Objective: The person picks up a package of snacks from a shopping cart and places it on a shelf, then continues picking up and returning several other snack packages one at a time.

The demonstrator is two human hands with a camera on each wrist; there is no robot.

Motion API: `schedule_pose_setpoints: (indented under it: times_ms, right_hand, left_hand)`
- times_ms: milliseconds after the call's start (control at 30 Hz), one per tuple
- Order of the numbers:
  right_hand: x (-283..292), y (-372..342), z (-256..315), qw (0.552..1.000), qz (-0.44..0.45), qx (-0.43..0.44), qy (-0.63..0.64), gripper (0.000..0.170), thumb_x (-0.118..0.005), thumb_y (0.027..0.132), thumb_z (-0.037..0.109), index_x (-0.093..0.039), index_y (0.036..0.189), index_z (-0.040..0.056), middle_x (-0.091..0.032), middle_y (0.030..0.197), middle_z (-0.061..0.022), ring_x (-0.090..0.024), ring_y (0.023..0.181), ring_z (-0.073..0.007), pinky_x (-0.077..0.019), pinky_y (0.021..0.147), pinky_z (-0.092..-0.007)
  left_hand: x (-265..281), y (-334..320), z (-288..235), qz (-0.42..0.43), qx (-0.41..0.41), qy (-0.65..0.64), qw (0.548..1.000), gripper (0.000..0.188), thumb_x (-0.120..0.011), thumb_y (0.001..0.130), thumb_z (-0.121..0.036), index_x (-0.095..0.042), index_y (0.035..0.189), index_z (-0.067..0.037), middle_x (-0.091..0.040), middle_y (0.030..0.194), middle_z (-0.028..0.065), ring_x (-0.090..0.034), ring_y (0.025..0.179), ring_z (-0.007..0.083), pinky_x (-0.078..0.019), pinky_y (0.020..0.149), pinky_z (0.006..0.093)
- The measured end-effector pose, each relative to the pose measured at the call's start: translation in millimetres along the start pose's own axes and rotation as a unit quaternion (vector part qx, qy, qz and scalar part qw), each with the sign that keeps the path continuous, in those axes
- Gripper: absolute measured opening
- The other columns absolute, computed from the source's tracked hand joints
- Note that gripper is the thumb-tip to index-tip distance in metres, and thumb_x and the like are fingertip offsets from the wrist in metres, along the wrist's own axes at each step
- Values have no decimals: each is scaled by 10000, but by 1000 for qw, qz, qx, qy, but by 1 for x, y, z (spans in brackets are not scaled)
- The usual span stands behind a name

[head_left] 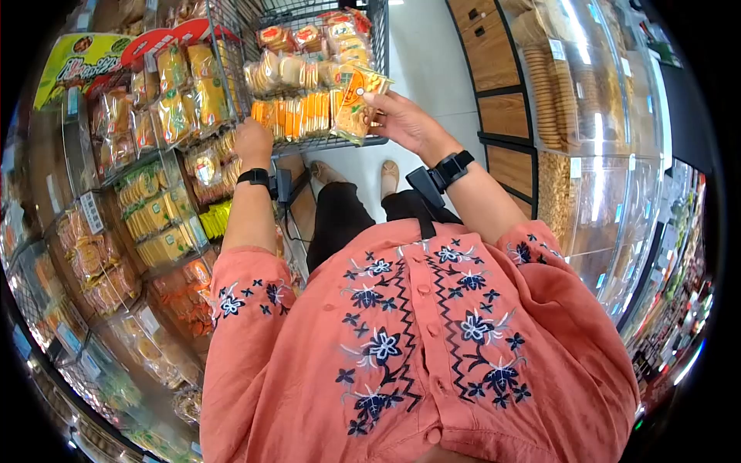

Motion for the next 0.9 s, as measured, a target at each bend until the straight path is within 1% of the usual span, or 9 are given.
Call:
schedule_pose_setpoints:
  times_ms: [100,200,333,367,400,467,567,700,900]
  right_hand:
    - [1,-1,5,1000,6,9,-1,487,-734,904,329,-500,1249,77,-616,1052,-38,-621,949,-160,-526,888,-380]
    - [2,-5,10,1000,-3,9,-3,486,-736,904,325,-500,1250,78,-614,1049,-36,-621,943,-158,-529,887,-379]
    - [4,-8,15,1000,-3,5,-1,535,-751,892,325,-486,1285,76,-603,1102,-48,-617,972,-172,-526,904,-393]
    - [5,-8,16,1000,0,6,0,553,-756,888,326,-481,1298,76,-600,1123,-52,-616,985,-179,-524,911,-399]
    - [5,-9,17,1000,0,6,1,567,-760,885,330,-477,1305,75,-597,1130,-54,-615,992,-183,-523,912,-401]
    - [1,-11,21,1000,2,6,0,594,-766,879,339,-469,1319,73,-591,1146,-58,-613,1006,-191,-522,916,-405]
    - [-3,-10,22,1000,26,11,-1,607,-771,872,358,-468,1317,78,-595,1121,-52,-615,1002,-187,-524,907,-401]
    - [-7,-11,20,998,61,8,-6,590,-762,882,357,-473,1317,81,-595,1126,-52,-616,1010,-183,-521,913,-394]
    - [-14,-20,22,996,82,20,-3,555,-745,902,350,-490,1317,84,-602,1140,-47,-615,1025,-167,-516,925,-389]
  left_hand:
    - [-7,9,3,-7,10,-19,1000,399,-652,892,-345,-632,1070,11,-669,1087,230,-666,1003,416,-560,837,508]
    - [10,6,-5,72,52,-54,995,490,-699,845,-428,-639,1041,17,-679,1070,241,-670,997,413,-546,863,506]
    - [41,-17,0,12,40,-221,974,537,-700,841,-448,-636,1049,44,-684,955,239,-663,909,399,-530,814,497]
    - [49,-18,1,-17,15,-266,964,498,-701,855,-404,-636,1088,32,-679,921,148,-650,813,304,-537,756,430]
    - [47,-21,4,23,40,-386,921,451,-695,874,-381,-629,1096,6,-669,921,108,-637,799,257,-525,739,394]
    - [69,-47,-15,97,86,-606,785,359,-683,912,-335,-615,1112,-45,-650,920,29,-610,772,164,-500,705,321]
    - [122,-88,-56,110,35,-766,632,306,-653,955,-269,-617,1172,-57,-648,997,-13,-600,817,89,-485,726,277]
    - [140,-106,-83,111,-2,-782,614,336,-649,974,-247,-589,1242,-54,-660,1032,-5,-603,848,83,-483,733,259]
    - [153,-136,-116,97,-22,-780,618,337,-656,971,-241,-593,1247,-57,-658,1046,-13,-601,869,71,-457,716,234]
Point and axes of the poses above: each hand's wrist, its own y-axis towards the middle knuckle, its own x-axis out of the back of the hand, z = x × y, the point moved 5 cm from there along y, towards the middle knuckle
